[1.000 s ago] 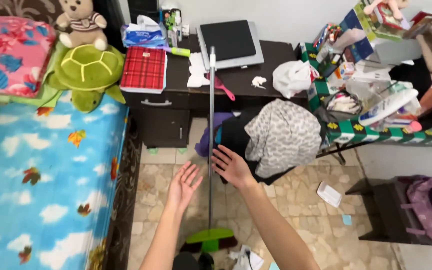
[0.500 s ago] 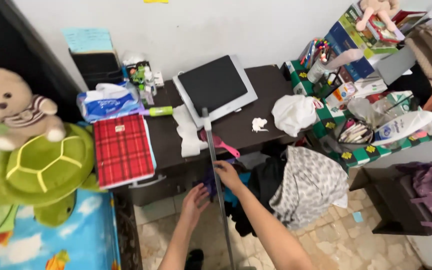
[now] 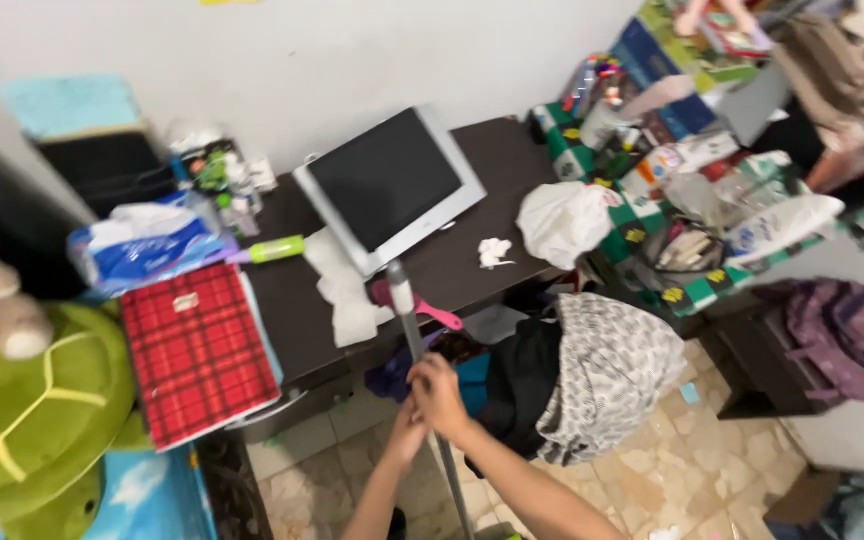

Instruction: Organizing and winding electrical cords for various household appliances such as an iron, electric kettle, and rice cooker.

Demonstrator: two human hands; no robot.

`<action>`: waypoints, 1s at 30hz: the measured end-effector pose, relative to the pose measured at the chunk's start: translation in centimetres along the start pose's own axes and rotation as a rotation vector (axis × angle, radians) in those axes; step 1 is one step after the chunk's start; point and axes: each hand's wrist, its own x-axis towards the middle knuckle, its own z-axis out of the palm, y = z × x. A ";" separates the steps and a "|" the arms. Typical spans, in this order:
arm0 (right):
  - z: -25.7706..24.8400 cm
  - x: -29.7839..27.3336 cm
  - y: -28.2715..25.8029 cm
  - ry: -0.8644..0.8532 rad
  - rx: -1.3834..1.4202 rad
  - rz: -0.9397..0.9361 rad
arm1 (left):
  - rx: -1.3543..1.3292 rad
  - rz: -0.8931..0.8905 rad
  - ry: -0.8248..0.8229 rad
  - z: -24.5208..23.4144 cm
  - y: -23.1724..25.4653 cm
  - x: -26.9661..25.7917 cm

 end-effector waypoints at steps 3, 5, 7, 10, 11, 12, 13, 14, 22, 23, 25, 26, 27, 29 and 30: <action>-4.6 -3.5 -5.0 -0.007 0.009 -0.148 | -0.232 0.104 -0.222 2.2 -5.2 -0.3; -6.8 -6.5 -5.7 0.069 0.189 0.021 | -0.437 -0.076 -0.268 5.3 -6.0 -2.6; -12.7 -7.5 -11.1 0.099 0.287 0.042 | -0.271 0.122 -0.324 10.4 -6.3 -6.7; -20.8 -10.1 -15.8 0.184 0.380 0.083 | 0.112 0.439 -0.282 17.2 -8.1 -10.9; -23.6 -11.4 -16.6 0.229 0.370 0.107 | 0.325 0.557 -0.178 19.7 -9.2 -12.0; -26.2 -12.9 -15.7 0.256 0.361 0.126 | 0.331 0.541 -0.208 21.9 -10.9 -13.0; -28.9 -14.4 -14.7 0.328 0.328 0.132 | 0.283 0.376 -0.282 24.1 -12.6 -14.0; -31.5 -15.8 -13.5 0.411 0.297 0.134 | 0.249 0.215 -0.359 26.2 -14.0 -14.5; -54.0 -28.5 -14.1 0.723 0.513 0.141 | 0.427 0.321 -0.531 49.7 -6.9 -27.2; -56.2 -29.7 -14.3 0.761 0.493 0.131 | 0.441 0.356 -0.520 51.9 -6.1 -28.4; -60.4 -32.7 -14.7 0.790 0.440 0.122 | 0.557 0.367 -0.543 55.9 -6.8 -28.9; -62.3 -33.8 -14.7 0.788 0.398 0.111 | 0.664 0.384 -0.535 57.6 -7.2 -28.9; -63.9 -35.1 -15.1 0.799 0.392 0.121 | 0.666 0.375 -0.548 59.4 -7.6 -28.7; -66.5 -37.0 -15.6 0.794 0.371 0.045 | 0.696 0.599 -0.663 62.3 -7.9 -27.9; -67.0 -37.6 -15.0 0.800 0.372 0.051 | 0.700 0.592 -0.669 63.8 -7.8 -27.6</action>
